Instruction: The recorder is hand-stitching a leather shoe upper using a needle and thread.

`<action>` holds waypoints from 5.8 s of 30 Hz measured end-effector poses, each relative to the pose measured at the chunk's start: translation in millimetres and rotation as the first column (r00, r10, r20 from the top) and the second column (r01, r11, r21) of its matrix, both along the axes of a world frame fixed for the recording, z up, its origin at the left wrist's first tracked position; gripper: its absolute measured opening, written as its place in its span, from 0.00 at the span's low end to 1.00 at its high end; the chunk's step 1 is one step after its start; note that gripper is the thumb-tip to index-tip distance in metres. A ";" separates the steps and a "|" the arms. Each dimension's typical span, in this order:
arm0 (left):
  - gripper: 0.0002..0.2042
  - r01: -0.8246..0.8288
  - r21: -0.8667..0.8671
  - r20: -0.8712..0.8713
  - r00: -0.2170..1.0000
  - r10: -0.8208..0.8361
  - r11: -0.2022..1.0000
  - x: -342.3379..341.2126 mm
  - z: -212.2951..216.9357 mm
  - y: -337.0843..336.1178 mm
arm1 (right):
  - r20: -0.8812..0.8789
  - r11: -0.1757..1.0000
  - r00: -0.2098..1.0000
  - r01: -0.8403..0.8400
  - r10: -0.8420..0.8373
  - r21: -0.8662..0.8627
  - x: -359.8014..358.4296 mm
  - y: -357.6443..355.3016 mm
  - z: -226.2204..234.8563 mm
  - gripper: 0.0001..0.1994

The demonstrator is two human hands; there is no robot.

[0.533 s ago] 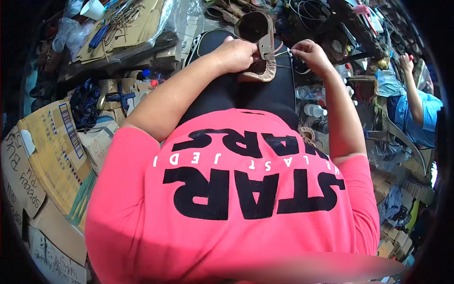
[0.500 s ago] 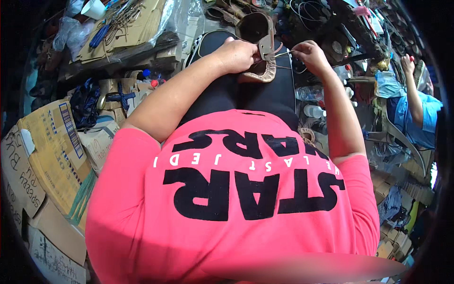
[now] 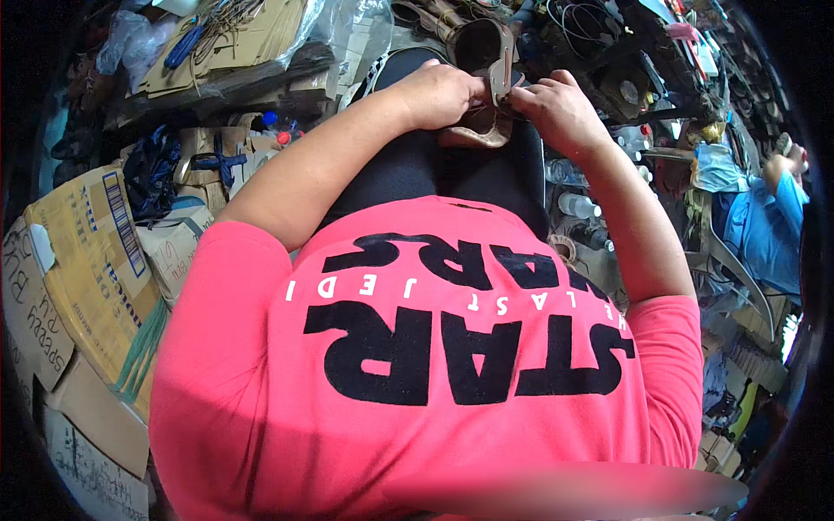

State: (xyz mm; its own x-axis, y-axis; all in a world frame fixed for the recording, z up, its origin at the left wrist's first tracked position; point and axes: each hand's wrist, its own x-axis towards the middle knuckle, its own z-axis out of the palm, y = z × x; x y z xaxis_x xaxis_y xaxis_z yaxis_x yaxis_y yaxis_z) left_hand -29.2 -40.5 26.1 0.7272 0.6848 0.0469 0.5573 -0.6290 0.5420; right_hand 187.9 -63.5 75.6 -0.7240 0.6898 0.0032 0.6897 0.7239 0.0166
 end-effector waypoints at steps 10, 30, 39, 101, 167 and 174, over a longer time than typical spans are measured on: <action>0.03 -0.100 0.330 -0.053 0.991 0.124 0.939 -62.7 10.8 -26.3 | -0.146 0.992 0.981 0.123 -0.124 -0.012 37.7 -4.4 -23.0 0.06; 0.10 -0.098 0.116 -0.079 0.991 0.107 0.988 3.3 20.0 1.4 | -0.128 0.984 0.982 0.120 -0.137 -0.134 11.7 -11.5 -3.4 0.05; 0.13 -0.043 0.043 -0.089 0.995 0.047 0.998 5.4 15.4 1.7 | 0.050 0.978 0.983 0.184 -0.179 -0.102 -10.0 -23.3 19.3 0.08; 0.23 0.103 -0.342 0.368 0.929 0.032 0.934 2.5 -6.9 41.6 | -0.551 0.785 0.671 0.074 -0.495 -0.615 27.2 -1.8 -32.1 0.09; 0.15 -0.022 -0.430 0.144 0.985 0.093 0.903 -74.2 30.5 -30.5 | -0.521 0.500 0.138 -0.158 -0.843 -0.851 58.6 -45.3 -11.4 0.11; 0.17 -0.301 -0.442 0.150 0.904 0.400 0.845 -78.6 38.2 12.4 | -0.364 0.421 0.260 0.211 -0.894 -0.882 107.7 -64.4 -27.2 0.15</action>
